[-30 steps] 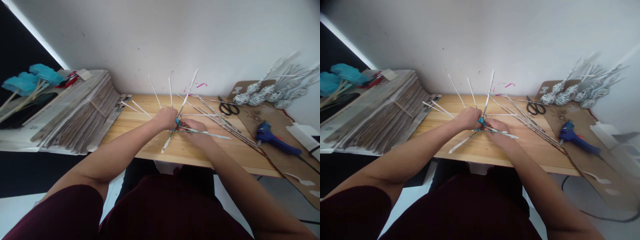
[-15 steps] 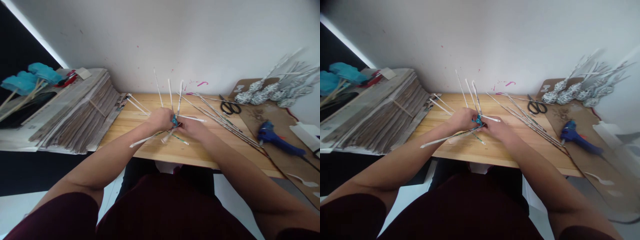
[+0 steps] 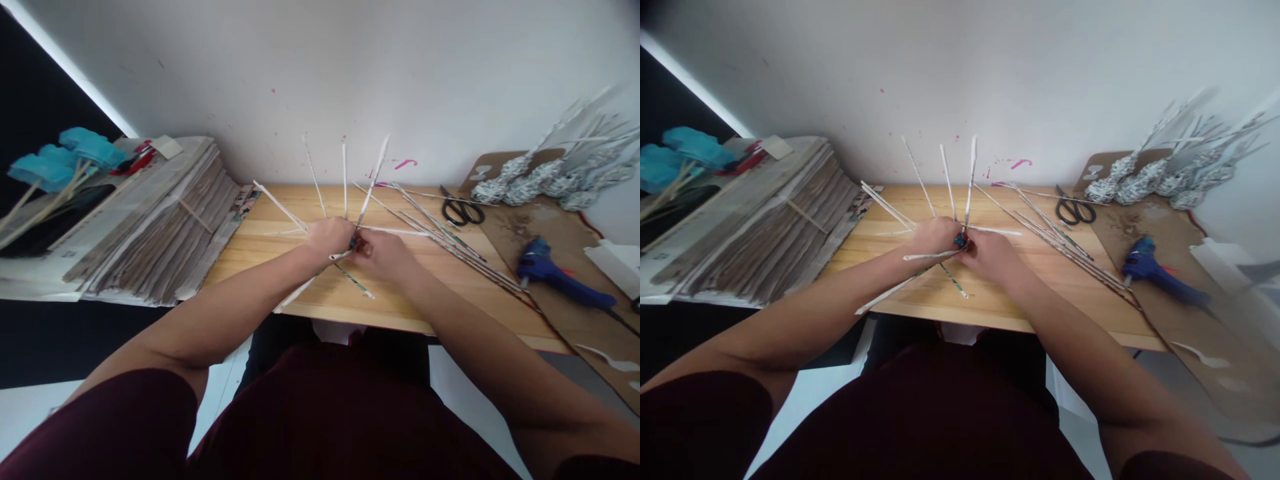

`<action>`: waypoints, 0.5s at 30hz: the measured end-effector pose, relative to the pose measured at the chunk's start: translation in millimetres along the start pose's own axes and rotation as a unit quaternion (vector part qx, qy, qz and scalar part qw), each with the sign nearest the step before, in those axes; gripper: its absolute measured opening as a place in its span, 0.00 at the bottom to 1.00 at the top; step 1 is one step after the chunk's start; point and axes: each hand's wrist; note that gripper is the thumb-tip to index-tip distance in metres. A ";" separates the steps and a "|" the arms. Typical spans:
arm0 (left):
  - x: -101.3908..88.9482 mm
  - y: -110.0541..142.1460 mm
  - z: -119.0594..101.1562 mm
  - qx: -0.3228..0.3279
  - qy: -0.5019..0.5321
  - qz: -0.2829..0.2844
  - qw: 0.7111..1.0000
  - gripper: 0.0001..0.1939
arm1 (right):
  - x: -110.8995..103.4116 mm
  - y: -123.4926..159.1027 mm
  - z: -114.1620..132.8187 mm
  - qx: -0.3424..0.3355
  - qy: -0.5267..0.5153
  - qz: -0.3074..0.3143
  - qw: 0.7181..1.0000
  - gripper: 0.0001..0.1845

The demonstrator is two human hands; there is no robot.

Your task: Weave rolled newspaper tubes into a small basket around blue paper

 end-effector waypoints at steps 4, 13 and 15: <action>-7.4 7.2 11.0 0.044 0.011 0.017 0.999 0.13 | 2.7 -0.2 1.8 -0.041 0.054 -0.043 0.997 0.14; 16.6 0.5 36.6 0.067 0.104 -0.102 0.987 0.14 | 0.5 -7.6 3.5 -0.147 0.101 -0.055 0.982 0.13; 19.9 3.3 34.8 0.075 0.095 -0.145 0.982 0.11 | -1.9 -13.6 5.9 -0.147 0.094 -0.013 0.985 0.13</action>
Point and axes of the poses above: each hand's wrist, its own y-axis away from the middle knuckle, its own x-axis out of the palm, z = x × y, and after that the axes turned 14 degrees about -y, right-handed
